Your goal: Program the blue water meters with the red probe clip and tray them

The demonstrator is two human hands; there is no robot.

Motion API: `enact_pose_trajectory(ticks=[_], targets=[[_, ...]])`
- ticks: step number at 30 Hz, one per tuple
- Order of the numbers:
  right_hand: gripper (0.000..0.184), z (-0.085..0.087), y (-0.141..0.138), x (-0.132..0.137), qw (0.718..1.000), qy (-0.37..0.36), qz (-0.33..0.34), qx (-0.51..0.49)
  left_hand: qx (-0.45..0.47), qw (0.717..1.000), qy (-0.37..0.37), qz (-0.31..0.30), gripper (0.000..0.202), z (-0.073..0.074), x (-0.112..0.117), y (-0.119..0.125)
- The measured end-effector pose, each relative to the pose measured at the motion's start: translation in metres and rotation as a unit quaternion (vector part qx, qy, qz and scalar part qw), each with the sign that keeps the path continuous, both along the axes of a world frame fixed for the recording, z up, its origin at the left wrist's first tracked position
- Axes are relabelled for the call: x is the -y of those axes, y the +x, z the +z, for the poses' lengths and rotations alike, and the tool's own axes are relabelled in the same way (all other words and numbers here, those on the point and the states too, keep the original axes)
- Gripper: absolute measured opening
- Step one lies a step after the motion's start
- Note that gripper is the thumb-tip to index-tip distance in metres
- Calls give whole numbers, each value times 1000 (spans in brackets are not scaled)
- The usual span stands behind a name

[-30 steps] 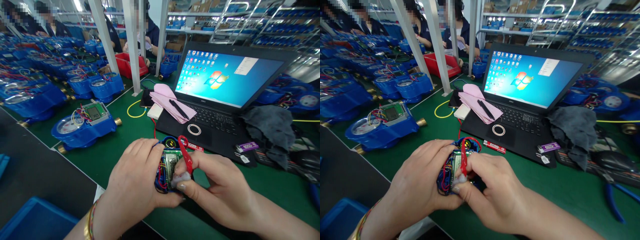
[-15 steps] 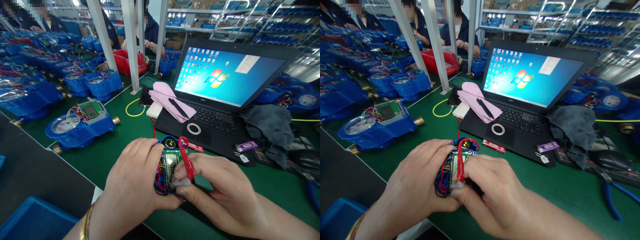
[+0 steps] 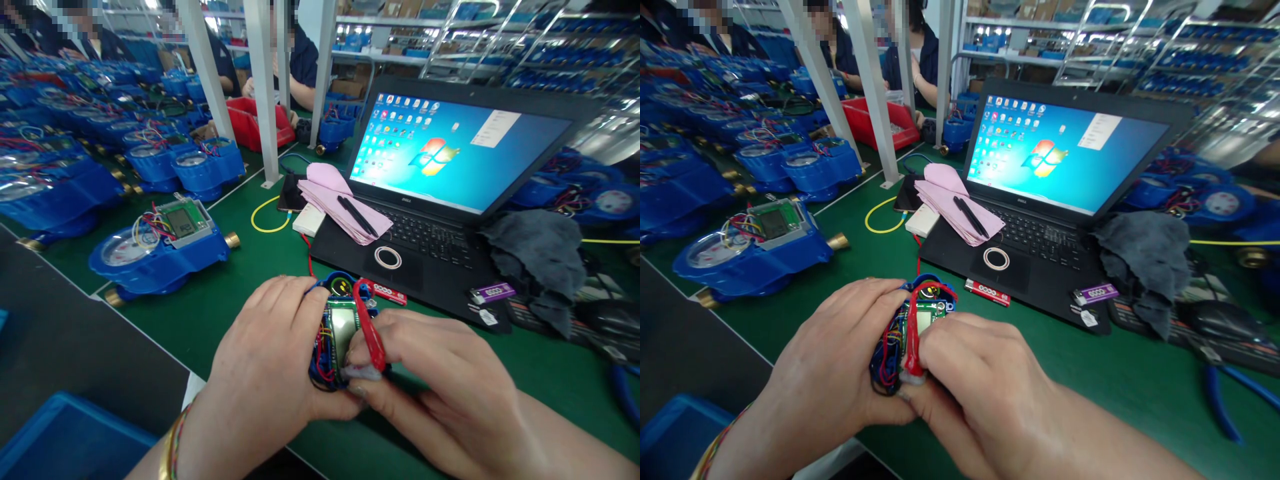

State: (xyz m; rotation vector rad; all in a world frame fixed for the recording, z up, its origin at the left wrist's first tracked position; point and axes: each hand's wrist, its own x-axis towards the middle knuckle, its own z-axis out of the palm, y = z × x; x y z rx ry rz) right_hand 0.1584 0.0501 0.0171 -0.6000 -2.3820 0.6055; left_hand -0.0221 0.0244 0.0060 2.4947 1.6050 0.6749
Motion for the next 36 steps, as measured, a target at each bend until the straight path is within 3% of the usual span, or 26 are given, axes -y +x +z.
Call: enact_pose_trajectory(ticks=[11,21,26,31,36], targets=[[8,0,-2,-1,997,-62,45,-32,13,1000,-3,-2,72,0,1,0],[8,-8,4,7,999,-19,29,-31,14,1000,-11,4,82,-1,2,-1],[10,-11,1,10,999,23,17,-39,15,1000,-9,7,70,0,1,-1],[12,-8,4,10,1000,6,10,-11,18,1000,-19,5,58,2,-1,0],[12,-8,6,7,1000,-5,19,-3,28,999,-29,6,58,3,0,0]])
